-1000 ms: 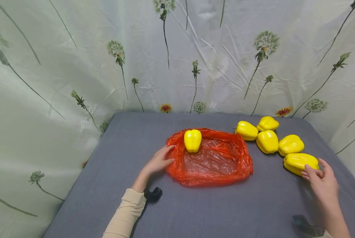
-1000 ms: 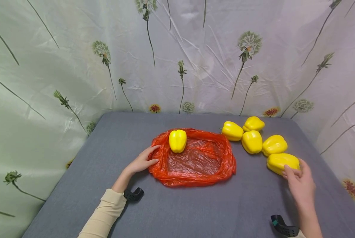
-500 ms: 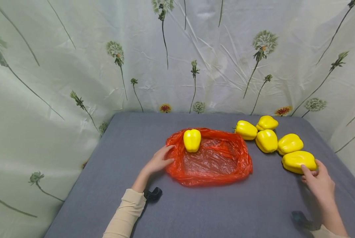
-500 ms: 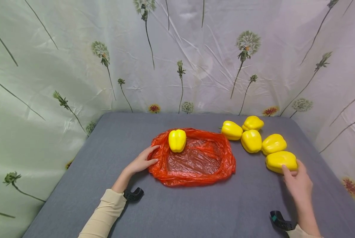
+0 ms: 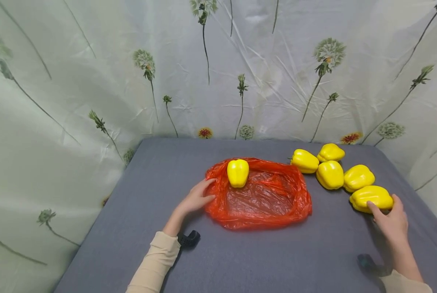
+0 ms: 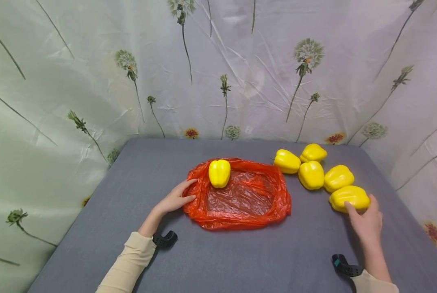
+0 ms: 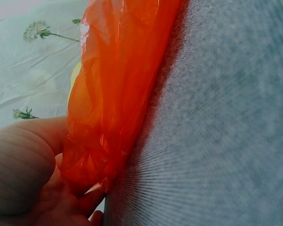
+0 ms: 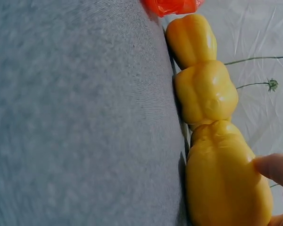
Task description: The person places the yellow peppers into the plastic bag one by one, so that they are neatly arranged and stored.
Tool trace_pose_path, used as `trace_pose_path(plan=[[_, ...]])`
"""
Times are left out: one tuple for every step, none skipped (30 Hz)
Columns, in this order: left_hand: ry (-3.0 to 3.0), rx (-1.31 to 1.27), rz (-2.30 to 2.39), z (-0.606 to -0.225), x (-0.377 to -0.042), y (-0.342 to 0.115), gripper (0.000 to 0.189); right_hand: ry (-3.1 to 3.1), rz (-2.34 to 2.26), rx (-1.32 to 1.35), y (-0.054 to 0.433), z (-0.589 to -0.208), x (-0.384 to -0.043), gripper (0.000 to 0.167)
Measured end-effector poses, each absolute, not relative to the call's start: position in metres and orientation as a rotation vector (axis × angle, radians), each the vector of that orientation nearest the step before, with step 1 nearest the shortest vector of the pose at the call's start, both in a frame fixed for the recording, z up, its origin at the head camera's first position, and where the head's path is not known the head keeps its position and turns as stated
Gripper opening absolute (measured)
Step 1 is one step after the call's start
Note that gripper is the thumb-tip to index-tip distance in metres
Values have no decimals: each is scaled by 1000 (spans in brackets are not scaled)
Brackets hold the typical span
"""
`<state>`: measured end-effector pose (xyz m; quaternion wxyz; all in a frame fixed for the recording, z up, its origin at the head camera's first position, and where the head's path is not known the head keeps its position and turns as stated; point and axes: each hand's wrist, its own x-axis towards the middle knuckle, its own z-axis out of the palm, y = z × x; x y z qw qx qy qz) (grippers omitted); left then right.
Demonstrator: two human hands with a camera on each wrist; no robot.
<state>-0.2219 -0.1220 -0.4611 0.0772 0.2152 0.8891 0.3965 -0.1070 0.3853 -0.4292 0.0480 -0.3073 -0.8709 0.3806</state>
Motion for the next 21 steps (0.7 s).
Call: trace_pose_path(plan=[[2663, 649, 1186, -461, -222, -122, 58, -2647, 1176, -939, 386, -430, -107, 81], [2662, 653, 1184, -460, -222, -122, 58, -2639, 1189, -940, 386, -430, -107, 83], [2660, 656, 1178, -460, -223, -121, 58, -2629, 1195, -943, 385, -431, -107, 83], [2660, 656, 1171, -459, -223, -121, 58, -2618, 1206, -949, 385, -431, -107, 84], [2659, 658, 1171, -459, -223, -121, 58, -2608, 1212, -952, 384, -432, -107, 85], [2664, 665, 1168, -459, -223, -121, 58, -2594, 1214, -957, 383, -432, -107, 85], [2666, 664, 1164, -459, -223, -121, 58, -2580, 1219, -960, 382, -433, -106, 85], [2668, 665, 1164, -459, -223, -121, 58, -2567, 1217, -962, 381, -433, -106, 84], [2671, 667, 1163, -459, -223, -121, 57, -2557, 1214, -962, 380, -433, -106, 84], [2673, 667, 1165, -459, -223, -121, 57, -2546, 1211, -958, 379, -434, -106, 83], [2675, 669, 1168, -459, -223, -121, 57, -2536, 1204, -949, 377, -435, -106, 82], [2677, 670, 1168, -459, -223, -121, 57, -2525, 1201, -942, 376, -435, -105, 81], [2675, 665, 1170, -459, -223, -121, 57, -2518, 1195, -937, 374, -436, -105, 80], [2675, 666, 1174, -460, -223, -121, 57, -2515, 1186, -940, 372, -436, -106, 79], [2677, 665, 1171, -461, -223, -122, 57, -2509, 1188, -942, 371, -436, -106, 79], [2677, 663, 1169, -461, -223, -122, 57, -2502, 1193, -945, 370, -437, -106, 78], [2678, 664, 1166, -461, -223, -122, 57, -2497, 1197, -954, 369, -437, -107, 78], [2676, 664, 1167, -462, -223, -122, 57, -2493, 1204, -971, 368, -437, -107, 78], [2676, 665, 1169, -462, -223, -122, 57, -2485, 1216, -989, 367, -438, -107, 77], [2675, 669, 1169, -462, -224, -122, 57, -2474, 1230, -1009, 367, -438, -108, 77], [2673, 674, 1168, -462, -223, -123, 57, -2459, 1245, -1022, 367, -438, -108, 77]])
